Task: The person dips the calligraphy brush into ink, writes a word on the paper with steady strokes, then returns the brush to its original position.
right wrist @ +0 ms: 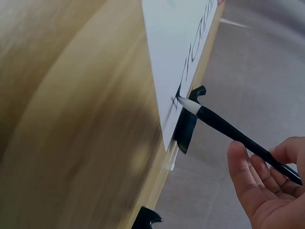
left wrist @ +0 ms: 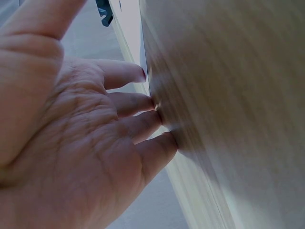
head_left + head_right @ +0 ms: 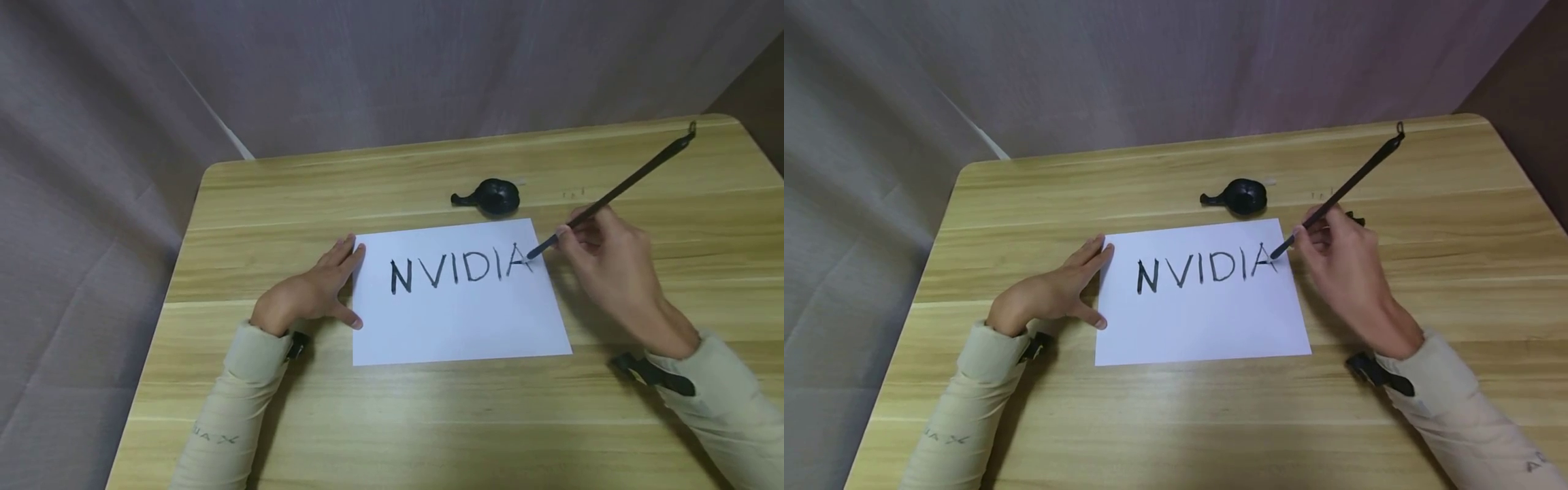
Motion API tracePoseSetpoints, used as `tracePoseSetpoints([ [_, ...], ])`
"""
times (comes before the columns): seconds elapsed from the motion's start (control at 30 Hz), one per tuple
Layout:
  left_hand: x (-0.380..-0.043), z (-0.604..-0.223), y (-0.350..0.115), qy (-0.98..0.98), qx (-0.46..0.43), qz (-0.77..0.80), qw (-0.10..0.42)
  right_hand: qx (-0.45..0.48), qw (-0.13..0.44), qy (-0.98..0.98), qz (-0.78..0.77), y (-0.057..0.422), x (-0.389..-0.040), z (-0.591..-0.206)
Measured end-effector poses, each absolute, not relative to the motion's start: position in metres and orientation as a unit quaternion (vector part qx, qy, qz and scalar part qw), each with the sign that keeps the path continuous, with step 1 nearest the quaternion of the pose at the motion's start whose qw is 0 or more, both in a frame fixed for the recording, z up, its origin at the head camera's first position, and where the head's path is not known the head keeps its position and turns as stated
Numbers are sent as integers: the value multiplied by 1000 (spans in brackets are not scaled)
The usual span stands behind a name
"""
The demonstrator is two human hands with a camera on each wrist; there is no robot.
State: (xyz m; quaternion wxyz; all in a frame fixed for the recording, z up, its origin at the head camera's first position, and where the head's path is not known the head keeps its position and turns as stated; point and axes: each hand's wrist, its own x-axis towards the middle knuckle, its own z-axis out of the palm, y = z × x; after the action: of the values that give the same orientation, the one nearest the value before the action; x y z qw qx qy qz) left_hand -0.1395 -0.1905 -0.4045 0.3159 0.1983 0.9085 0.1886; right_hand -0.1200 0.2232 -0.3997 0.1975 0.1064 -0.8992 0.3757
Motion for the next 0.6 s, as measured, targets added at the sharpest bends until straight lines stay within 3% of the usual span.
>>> tracePoseSetpoints([
  [0.6, -140, -403, -190, 908, 201, 187, 316, 97, 239, -888, 380, 223, -121, -392],
])
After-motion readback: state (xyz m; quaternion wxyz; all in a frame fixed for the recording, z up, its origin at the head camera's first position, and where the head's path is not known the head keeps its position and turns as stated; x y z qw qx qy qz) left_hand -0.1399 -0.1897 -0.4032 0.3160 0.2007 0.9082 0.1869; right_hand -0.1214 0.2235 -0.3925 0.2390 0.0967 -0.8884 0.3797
